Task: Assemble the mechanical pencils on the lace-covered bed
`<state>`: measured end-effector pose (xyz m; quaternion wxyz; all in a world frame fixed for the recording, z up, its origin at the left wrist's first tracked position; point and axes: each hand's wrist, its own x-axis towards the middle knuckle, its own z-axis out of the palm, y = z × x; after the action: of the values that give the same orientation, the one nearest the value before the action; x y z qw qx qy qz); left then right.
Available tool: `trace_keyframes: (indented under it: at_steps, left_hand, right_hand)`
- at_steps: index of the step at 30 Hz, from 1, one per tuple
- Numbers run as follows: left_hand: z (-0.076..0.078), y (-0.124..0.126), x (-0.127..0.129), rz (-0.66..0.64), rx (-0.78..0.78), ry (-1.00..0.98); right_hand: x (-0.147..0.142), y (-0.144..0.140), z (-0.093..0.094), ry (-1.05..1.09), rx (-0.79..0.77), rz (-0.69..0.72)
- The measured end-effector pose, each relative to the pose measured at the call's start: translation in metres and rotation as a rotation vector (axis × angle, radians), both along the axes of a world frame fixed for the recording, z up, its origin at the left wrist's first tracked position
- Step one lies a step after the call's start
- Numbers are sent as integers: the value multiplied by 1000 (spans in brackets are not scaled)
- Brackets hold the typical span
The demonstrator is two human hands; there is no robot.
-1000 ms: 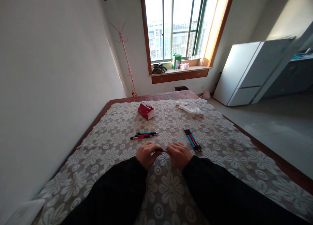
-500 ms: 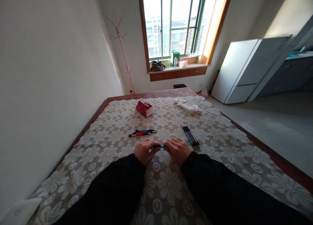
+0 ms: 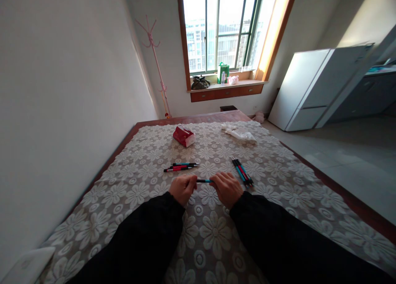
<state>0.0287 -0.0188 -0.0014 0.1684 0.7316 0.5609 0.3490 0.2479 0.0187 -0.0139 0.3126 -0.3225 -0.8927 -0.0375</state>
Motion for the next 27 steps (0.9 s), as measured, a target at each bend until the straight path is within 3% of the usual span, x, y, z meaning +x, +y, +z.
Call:
trace_keyframes:
  at_steps: [6, 13, 16, 20, 22, 24, 27]
  left_hand:
    - [0, -1, 0, -61, 79, -9]
    - [6, -2, 0, -81, 0, -7]
    - [7, -4, 0, -127, 81, 28]
    - [4, -3, -1, -53, 75, -8]
    - [1, 1, -3, 2, 1, -109]
    - [-2, 6, -6, 26, -80, -247]
    - [-4, 12, -10, -19, -178, -448]
  right_hand:
    - [1, 1, -2, -31, -87, 13]
    - [1, 1, -2, -19, -26, 26]
    - [1, 0, -1, -25, -93, 42]
    - [2, -2, 2, 78, -186, 33]
    - [3, -4, 6, 134, -187, 101]
    - [4, -7, 11, 144, -188, 259]
    - [4, -12, 17, 95, -211, 493]
